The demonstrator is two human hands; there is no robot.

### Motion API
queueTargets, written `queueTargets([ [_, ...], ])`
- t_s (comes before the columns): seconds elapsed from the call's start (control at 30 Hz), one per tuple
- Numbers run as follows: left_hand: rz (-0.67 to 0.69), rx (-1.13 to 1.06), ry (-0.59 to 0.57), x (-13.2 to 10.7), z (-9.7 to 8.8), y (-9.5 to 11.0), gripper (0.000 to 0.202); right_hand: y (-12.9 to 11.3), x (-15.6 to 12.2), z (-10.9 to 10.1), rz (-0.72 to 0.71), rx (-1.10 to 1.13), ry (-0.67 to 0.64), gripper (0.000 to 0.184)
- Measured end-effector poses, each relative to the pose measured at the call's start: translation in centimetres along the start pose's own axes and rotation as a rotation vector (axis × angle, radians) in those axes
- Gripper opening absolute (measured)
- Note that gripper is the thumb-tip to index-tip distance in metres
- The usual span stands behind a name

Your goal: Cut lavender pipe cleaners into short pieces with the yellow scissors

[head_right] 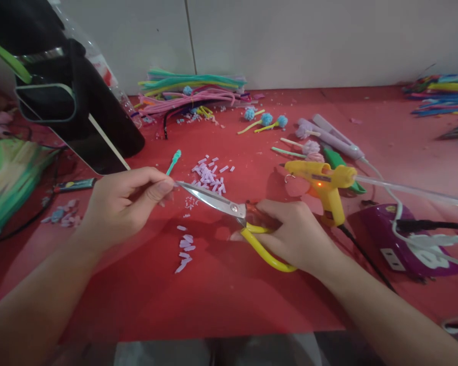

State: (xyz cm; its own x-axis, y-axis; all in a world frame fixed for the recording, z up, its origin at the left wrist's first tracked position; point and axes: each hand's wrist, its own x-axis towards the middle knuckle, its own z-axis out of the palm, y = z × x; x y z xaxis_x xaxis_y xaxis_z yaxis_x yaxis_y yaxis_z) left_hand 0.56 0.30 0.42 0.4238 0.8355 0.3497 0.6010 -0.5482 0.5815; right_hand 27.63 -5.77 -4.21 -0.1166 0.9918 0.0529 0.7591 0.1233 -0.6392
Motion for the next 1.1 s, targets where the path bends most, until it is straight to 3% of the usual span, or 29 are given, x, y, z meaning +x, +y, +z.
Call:
queueTargets([
  [1.1, -0.039, -0.042, -0.04, -0.18, 0.32, 0.29, 0.028, 0.39, -0.2, 0.18, 0.03, 0.021, -0.024, 0.059],
])
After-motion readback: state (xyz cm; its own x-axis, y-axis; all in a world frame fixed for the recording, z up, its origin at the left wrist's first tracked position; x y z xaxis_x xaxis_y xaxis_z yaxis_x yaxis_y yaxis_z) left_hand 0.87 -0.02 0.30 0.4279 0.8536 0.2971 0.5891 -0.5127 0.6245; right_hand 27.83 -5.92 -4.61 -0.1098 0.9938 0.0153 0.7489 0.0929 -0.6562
